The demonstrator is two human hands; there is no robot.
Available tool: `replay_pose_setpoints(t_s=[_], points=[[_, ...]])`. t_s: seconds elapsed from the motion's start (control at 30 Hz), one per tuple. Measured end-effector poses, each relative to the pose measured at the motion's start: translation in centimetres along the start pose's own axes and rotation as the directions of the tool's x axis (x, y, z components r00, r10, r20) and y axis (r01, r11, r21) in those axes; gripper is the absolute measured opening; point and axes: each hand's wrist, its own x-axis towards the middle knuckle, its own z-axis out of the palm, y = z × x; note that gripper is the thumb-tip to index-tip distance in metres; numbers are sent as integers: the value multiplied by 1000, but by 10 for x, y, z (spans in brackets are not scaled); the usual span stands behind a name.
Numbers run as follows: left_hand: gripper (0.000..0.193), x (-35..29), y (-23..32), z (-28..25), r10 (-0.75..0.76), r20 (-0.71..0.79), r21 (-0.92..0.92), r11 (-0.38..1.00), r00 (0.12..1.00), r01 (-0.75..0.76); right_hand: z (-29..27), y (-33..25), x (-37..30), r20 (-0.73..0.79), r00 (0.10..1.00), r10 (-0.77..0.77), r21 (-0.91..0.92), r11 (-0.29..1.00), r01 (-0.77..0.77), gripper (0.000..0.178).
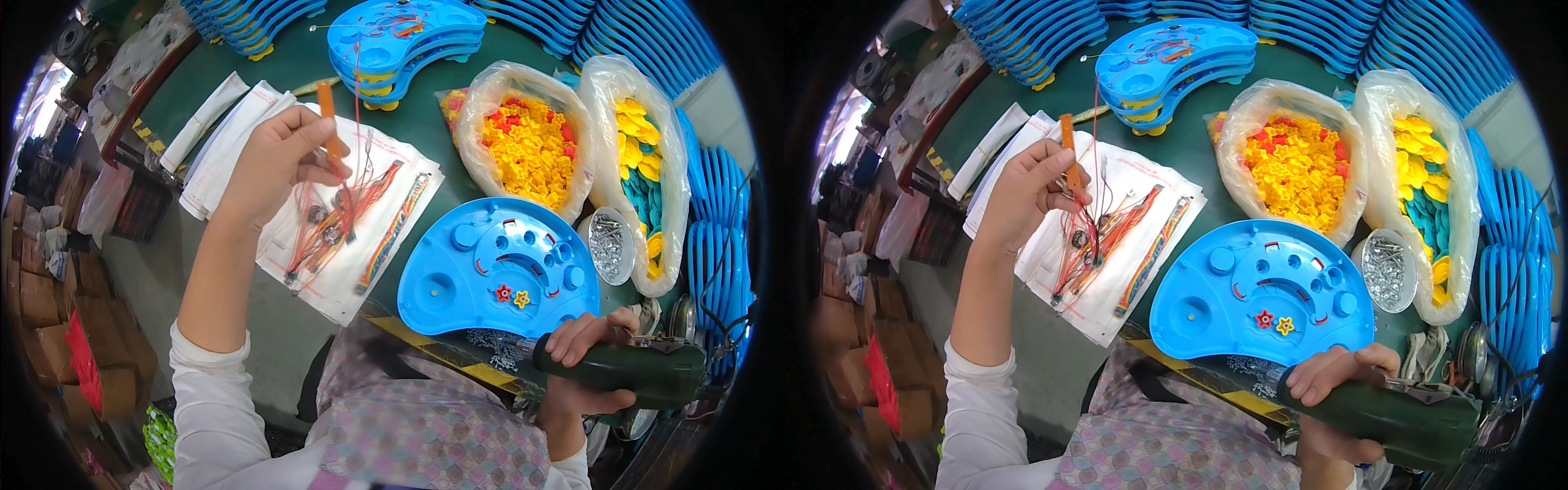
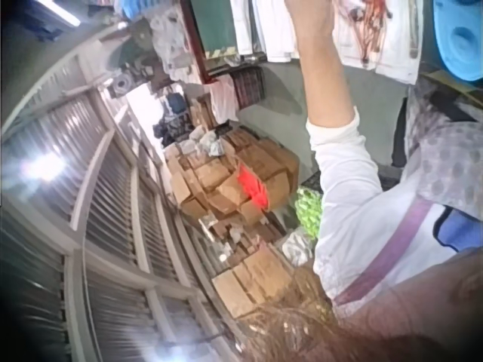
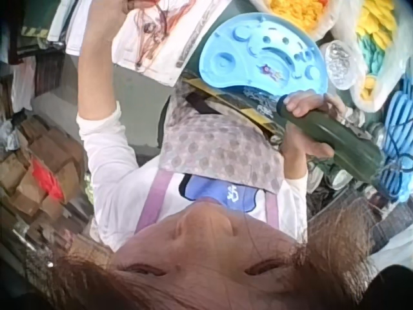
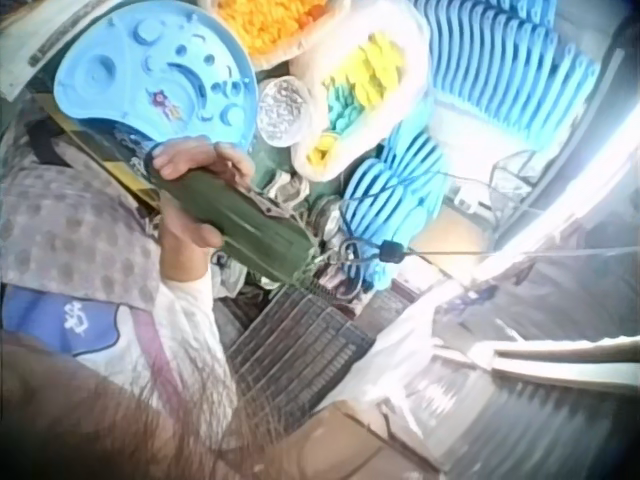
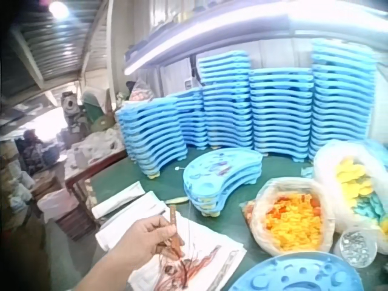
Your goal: The person assembles small electronic components on a blue plastic tray using a green electric screwdriver. They place star-shaped plastic pieces and wires into the tray, then use the screwdriver to fasten screws into the components. The person repeats this process with multiple units, organizing parts from nearby bags and containers.
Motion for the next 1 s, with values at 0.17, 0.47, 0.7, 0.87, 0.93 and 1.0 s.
replay_pose_setpoints(t_s=[0.17,0.47,0.7,0.87,0.93,1.0], points=[[20,-12,-25,36,-128,179,-513,834,976,203,-6,-10,-6,-37,999,0,4,1000,0,101],[26,-36,-80,86,-260,339,-467,788,904,402,-18,-14,-10,-4,1000,16,6,1000,-16,102],[17,-43,-28,91,364,602,560,443,711,-700,-25,-15,-7,-18,999,-29,28,999,29,101],[18,-54,-50,113,174,741,397,665,649,-632,-22,-14,-5,-41,999,-26,0,1000,26,98],[16,-57,-62,128,127,769,451,587,626,-673,-25,-17,-3,-31,999,-27,-4,1000,27,100],[13,-55,-73,143,219,726,457,554,651,-696,-26,-18,-1,-27,999,-46,-9,999,46,100]])
